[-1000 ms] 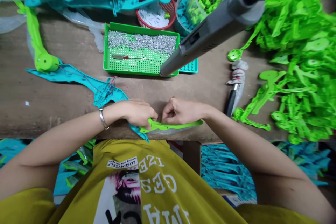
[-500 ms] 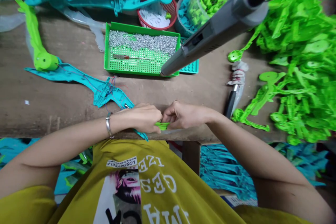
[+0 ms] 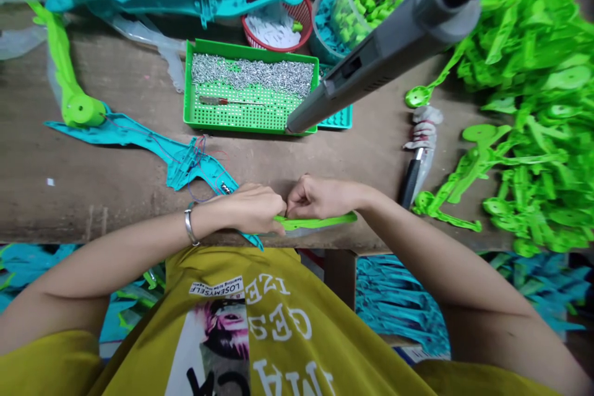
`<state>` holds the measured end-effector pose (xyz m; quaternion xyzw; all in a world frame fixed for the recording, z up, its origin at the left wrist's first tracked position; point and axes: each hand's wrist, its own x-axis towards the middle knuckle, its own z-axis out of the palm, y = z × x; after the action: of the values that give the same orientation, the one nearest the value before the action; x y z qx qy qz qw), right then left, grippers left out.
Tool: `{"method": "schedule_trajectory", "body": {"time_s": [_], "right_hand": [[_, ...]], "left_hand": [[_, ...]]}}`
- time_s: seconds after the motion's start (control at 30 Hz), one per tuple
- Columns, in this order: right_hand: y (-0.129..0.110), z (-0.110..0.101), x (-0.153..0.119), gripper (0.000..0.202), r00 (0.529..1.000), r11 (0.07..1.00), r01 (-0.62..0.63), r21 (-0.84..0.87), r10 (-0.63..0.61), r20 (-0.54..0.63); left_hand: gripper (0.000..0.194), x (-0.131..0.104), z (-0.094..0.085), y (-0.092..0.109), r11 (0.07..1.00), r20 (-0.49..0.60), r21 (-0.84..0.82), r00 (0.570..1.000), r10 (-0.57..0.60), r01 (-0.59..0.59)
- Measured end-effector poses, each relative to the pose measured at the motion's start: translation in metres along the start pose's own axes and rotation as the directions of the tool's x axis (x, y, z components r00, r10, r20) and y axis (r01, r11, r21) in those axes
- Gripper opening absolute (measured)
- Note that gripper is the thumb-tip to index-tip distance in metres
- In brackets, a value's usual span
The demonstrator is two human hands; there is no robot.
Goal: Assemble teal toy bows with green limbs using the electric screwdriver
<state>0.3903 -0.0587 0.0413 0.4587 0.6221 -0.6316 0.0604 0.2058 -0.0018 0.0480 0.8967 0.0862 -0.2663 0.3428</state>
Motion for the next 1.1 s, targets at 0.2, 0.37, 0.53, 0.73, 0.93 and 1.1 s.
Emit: {"method": "schedule_trajectory", "body": {"time_s": [0.2,0.37,0.53,0.73,0.93,1.1], "right_hand": [[-0.005,-0.003,0.004,0.017,0.998,0.999,-0.045,0.027,0.044,0.040],[-0.016,-0.008,0.012,0.008,0.983,0.987,-0.163,0.004,0.162,0.086],[-0.025,-0.007,0.018,0.010,0.963,0.968,-0.242,-0.067,0.248,0.105],[-0.014,-0.004,0.009,0.006,0.992,0.992,-0.128,0.008,0.128,0.025],[0.010,0.004,-0.014,0.030,1.000,0.986,-0.009,0.169,0.013,-0.020],[0.006,0.017,-0.027,0.035,0.994,0.978,-0.066,0.198,0.082,-0.073]], "left_hand": [[0.042,0.001,0.002,0.000,1.000,0.003,-0.023,1.000,0.019,-0.019],[0.037,0.000,0.001,0.001,0.999,-0.010,-0.050,1.000,0.002,-0.002],[0.032,0.001,0.003,0.000,0.996,-0.060,-0.085,0.998,0.015,-0.020],[0.029,-0.001,0.002,0.001,0.992,-0.043,-0.123,0.998,-0.038,0.033],[0.030,0.000,0.004,-0.001,0.985,-0.043,-0.171,0.999,-0.032,0.025],[0.031,0.001,0.007,-0.004,0.984,-0.071,-0.180,0.997,-0.010,-0.003]]}}
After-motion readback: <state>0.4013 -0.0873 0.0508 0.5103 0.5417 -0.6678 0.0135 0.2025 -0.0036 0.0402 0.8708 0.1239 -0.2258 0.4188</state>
